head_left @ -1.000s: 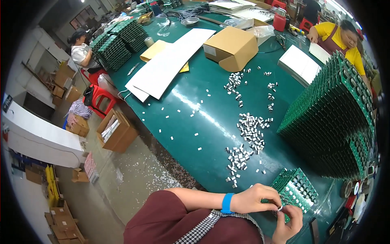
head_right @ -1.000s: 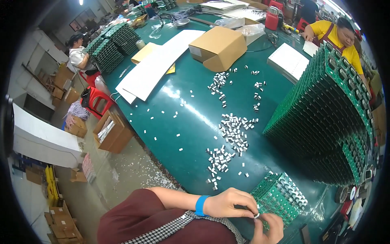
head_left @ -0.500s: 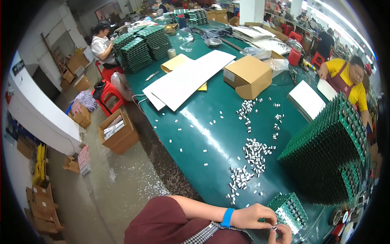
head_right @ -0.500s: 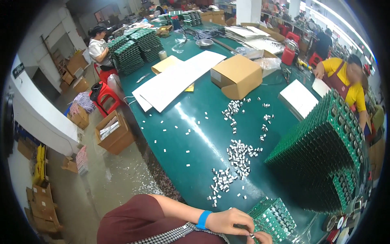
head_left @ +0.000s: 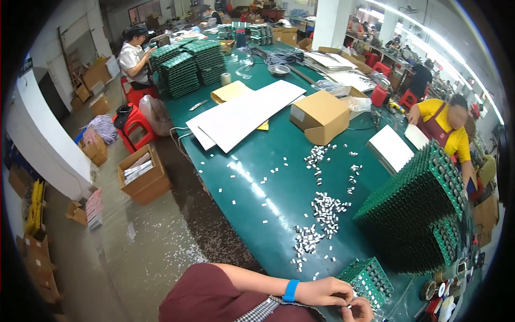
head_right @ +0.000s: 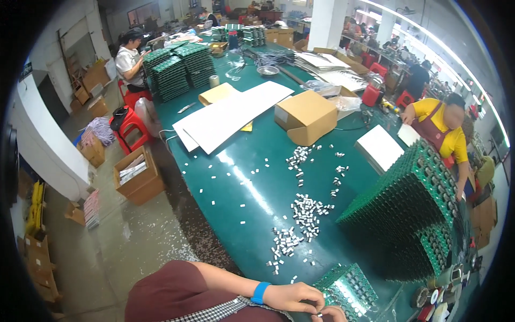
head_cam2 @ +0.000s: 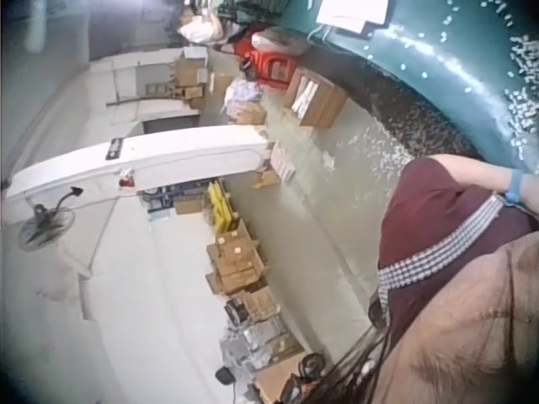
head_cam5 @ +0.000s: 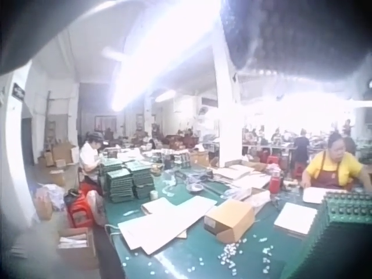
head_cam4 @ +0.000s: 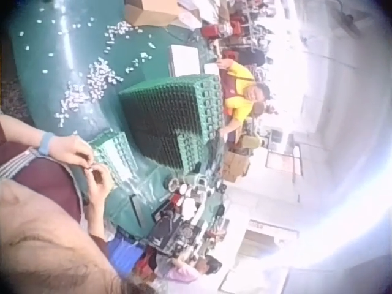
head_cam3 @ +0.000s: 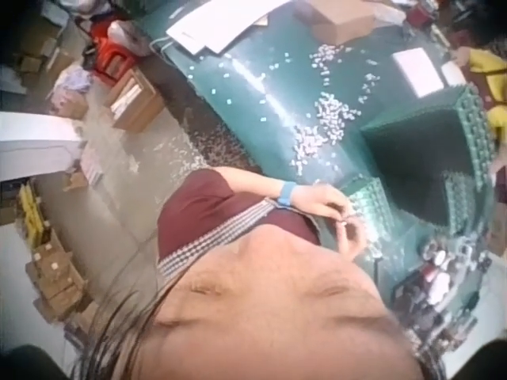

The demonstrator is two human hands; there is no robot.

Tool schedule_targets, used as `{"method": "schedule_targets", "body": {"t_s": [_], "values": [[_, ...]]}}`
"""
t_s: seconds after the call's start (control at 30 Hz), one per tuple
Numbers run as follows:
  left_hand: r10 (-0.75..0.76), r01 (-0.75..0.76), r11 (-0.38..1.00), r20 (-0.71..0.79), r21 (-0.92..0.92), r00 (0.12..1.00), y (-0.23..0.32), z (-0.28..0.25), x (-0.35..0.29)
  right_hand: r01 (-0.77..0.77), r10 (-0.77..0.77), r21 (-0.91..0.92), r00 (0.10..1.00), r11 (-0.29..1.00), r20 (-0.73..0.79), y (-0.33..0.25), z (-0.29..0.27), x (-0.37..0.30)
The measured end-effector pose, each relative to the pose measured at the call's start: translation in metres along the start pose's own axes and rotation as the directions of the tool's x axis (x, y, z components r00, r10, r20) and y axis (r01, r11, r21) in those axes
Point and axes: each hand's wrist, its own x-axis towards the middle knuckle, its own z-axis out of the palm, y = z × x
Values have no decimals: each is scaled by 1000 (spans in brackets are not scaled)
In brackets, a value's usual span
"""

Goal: The person attaches small components onto circuit boards by hand and stacks the assembled circuit boards on the workbench.

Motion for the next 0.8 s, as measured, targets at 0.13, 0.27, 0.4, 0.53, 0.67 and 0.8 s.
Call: {"method": "schedule_targets", "body": {"t_s": [0.13, 0.27, 0.4, 0.53, 0.67, 0.8], "values": [[-102, 102, 994, -14, 26, 995, 3, 1, 1, -61, 45, -91, 984, 994, -173, 5, 6, -5], [39, -29, 974, -40, 226, 998, -4, -2, 2, 229, -304, -475, 949, 850, -87, -7, 7, 3], [158, -125, 928, -67, 350, 985, -5, 0, 1, -20, -24, -184, 972, 983, -233, 16, 11, -8], [236, -172, 894, -109, 414, 965, -3, 1, 2, -83, 26, -235, 971, 968, -238, 33, 3, -12], [287, -188, 872, -161, 451, 944, 5, 1, -6, 9, -37, -263, 994, 965, -102, 20, 4, -5], [343, -232, 858, -176, 459, 923, 18, 2, -15, 38, -62, -184, 990, 982, -130, 14, 14, -9]]}}
